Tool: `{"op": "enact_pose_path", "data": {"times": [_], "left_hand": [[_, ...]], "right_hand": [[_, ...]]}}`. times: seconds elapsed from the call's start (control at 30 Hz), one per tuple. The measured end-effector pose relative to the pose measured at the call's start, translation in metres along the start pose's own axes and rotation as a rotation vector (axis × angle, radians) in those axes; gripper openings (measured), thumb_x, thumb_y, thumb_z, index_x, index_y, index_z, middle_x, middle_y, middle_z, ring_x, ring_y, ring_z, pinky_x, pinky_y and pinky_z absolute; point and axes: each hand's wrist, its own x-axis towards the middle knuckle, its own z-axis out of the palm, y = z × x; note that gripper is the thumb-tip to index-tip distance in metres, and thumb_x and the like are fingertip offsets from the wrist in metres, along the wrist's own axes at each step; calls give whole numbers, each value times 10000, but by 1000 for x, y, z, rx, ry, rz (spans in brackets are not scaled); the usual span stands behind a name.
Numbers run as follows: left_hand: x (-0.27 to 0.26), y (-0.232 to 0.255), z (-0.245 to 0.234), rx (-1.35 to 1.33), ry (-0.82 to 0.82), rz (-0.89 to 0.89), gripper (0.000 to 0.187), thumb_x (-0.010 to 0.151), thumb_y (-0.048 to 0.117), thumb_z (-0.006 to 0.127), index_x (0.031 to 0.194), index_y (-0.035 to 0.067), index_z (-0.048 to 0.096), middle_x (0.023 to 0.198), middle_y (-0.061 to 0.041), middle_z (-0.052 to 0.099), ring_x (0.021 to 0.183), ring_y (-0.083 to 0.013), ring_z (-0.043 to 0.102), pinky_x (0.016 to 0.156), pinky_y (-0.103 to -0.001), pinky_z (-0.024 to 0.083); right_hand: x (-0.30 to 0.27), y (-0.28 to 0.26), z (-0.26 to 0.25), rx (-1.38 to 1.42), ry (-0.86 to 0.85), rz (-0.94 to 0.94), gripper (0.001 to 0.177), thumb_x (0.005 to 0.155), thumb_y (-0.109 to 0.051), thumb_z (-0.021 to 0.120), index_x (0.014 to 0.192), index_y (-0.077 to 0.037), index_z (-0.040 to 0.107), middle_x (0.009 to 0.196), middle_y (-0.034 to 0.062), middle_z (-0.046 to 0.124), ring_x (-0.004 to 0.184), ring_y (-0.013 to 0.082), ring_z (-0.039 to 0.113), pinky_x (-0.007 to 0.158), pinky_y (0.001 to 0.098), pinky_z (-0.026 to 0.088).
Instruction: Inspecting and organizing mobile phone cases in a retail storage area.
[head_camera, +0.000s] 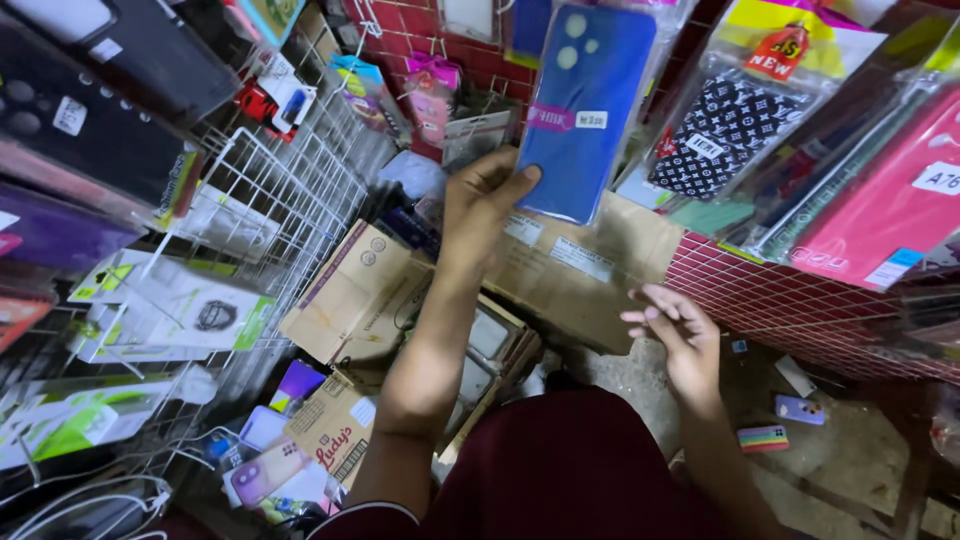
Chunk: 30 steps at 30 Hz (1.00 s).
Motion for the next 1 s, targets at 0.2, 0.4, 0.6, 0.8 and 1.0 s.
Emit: {"op": "enact_pose_path", "data": {"times": [0.2, 0.4, 0.6, 0.8, 1.0], "left_hand": [[-1, 15, 4, -110, 35, -157, 178, 944, 1, 712, 1109, -65, 725, 954, -87, 758, 787, -128, 703, 699, -282, 568], [-5, 9, 2, -45, 95, -176, 187, 926, 13, 726, 1100, -56, 735, 904, -90, 764, 729, -127, 698, 641, -281, 561], [-2, -23, -10, 117, 86, -41, 206, 962, 12, 746, 1151, -70, 740, 918, -49, 727, 807, -86, 635, 745, -257, 527], [21, -73, -24, -93, 76, -42, 341, 917, -34, 721, 1252, -7, 665, 1049, -54, 700, 899, -112, 674, 801, -277, 555], [21, -105, -29, -336, 166, -40, 510, 905, -93, 685, 1368, 76, 554, 1054, -64, 661, 945, -161, 658, 838, -334, 567]], "right_hand": [[-5, 27, -10, 30, 15, 23, 320, 998, -7, 576, 1312, 48, 597, 1237, 203, 696, 982, 293, 736, 786, 352, 598], [2, 1, 11, 4, -46, -29, 300, 1011, -11, 558, 1302, 46, 602, 1238, 196, 697, 994, 282, 740, 788, 335, 594], [6, -5, 14, -9, -47, -33, 290, 1022, -13, 556, 1300, 52, 607, 1236, 195, 696, 987, 280, 736, 787, 330, 587], [5, 6, 8, -6, -53, -17, 307, 1011, -14, 562, 1309, 47, 603, 1234, 199, 700, 986, 281, 736, 785, 332, 584], [2, 16, 0, 23, -26, 7, 311, 1008, -26, 575, 1310, 42, 602, 1233, 199, 703, 971, 280, 737, 782, 334, 585]]}}
